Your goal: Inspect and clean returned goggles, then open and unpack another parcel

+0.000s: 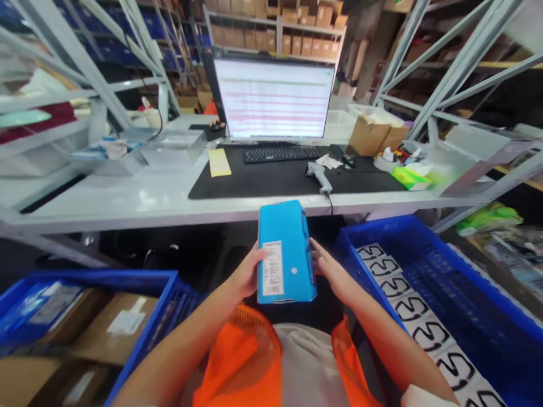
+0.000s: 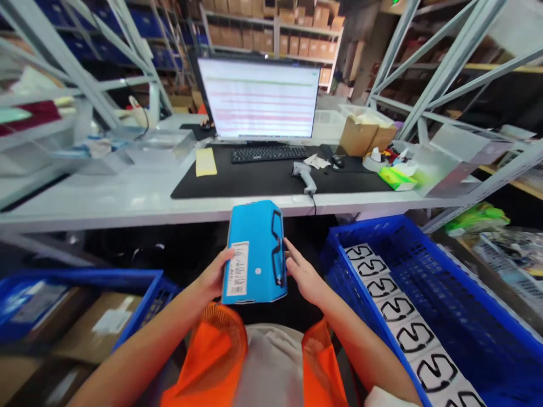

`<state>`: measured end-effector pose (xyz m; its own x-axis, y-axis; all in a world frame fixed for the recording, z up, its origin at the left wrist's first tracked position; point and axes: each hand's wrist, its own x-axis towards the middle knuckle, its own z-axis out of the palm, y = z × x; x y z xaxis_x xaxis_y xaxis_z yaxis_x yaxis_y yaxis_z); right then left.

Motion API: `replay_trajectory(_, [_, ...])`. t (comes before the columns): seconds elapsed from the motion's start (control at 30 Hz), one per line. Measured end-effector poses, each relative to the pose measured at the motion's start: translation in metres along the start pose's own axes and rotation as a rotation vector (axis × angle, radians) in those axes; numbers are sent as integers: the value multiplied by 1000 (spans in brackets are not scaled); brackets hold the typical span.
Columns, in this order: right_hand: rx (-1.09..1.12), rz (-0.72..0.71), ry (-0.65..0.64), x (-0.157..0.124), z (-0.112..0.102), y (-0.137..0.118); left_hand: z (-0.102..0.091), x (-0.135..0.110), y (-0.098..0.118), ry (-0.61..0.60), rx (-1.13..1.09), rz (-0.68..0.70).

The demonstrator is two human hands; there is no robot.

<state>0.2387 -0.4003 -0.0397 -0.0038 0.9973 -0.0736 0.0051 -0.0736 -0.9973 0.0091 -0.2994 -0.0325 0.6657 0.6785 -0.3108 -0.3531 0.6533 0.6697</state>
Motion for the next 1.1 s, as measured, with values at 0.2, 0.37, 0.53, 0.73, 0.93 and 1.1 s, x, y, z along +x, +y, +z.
replay_trajectory(0.2, [-145, -172, 375, 95, -102, -21, -26, 94, 121, 381, -43, 244])
replay_trajectory(0.37, [-641, -175, 650, 229, -226, -20, -58, 207, 211, 409, 71, 550])
replay_trajectory(0.53, [-976, -155, 799, 347, -313, -26, -100, 282, 252, 396, 258, 706])
replay_trajectory(0.73, [-1135, -59, 806, 427, -379, -18, -148, 299, 266, 464, 446, 723])
replay_trajectory(0.93, [-1251, -22, 837, 458, -408, 14, -165, 294, 273, 613, 646, 741])
replay_trajectory(1.1, [-1372, -9, 899, 461, -418, 31, -154, 292, 270, 735, 733, 707])
